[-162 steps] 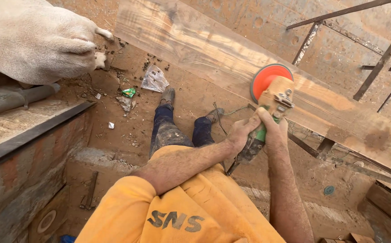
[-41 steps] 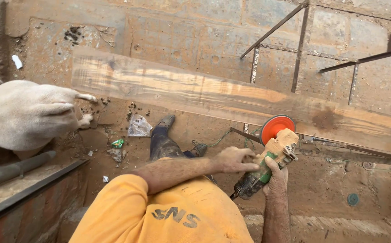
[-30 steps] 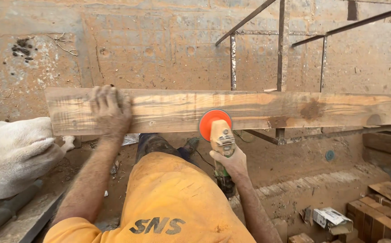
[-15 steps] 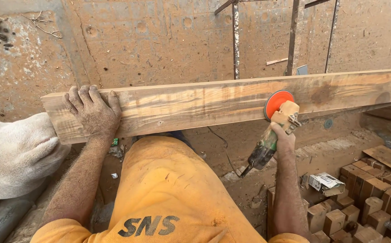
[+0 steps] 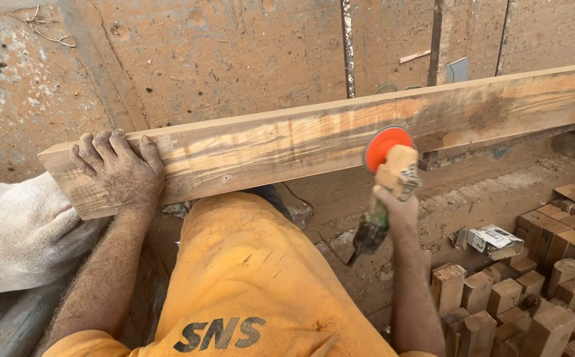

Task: The person sands a long wooden beam using a handheld power sander.

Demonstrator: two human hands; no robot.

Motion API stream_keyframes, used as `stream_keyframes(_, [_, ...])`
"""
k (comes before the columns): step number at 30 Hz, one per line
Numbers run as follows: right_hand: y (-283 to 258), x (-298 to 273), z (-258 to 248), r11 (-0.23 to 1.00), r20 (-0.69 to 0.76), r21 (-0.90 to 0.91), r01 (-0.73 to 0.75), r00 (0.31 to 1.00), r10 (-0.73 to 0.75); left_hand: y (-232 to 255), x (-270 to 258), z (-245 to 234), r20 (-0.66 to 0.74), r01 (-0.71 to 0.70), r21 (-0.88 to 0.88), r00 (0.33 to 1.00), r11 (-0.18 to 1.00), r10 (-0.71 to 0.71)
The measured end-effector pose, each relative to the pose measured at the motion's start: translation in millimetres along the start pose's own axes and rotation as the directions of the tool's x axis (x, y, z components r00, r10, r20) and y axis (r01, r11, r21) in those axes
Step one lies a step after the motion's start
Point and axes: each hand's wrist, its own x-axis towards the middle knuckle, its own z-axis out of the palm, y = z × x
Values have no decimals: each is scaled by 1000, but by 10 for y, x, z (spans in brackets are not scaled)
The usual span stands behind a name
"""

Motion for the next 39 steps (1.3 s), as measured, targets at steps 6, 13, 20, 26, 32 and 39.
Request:
stream_keyframes(6, [17, 435, -634, 960, -174, 278, 4, 984, 46, 5, 26, 56, -26, -13, -4, 1000, 1000, 13])
stream_keyframes(13, [-200, -325, 871, 959, 86, -283, 7, 996, 18, -19, 1, 69, -12, 10, -39, 1000, 999, -11])
stream_keyframes(20, [-495, -74, 599, 965, 95, -260, 43, 995, -18, 9, 12, -9, 0, 3, -53, 1000, 999, -3])
stream_keyframes(26, [-790, 704, -433, 981, -16, 177, 77, 997, -75, -73, -49, 147, -33, -34, 41, 999, 999, 35])
stream_keyframes(32, [-675, 356, 154, 987, 18, -32, 155, 988, -154, -47, -31, 139, -47, -12, 20, 999, 1000, 13])
stream_keyframes(39, [-246, -344, 917, 813, 322, -372, 448, 884, -340, -1, 6, -4, 0, -13, -37, 1000, 999, 13])
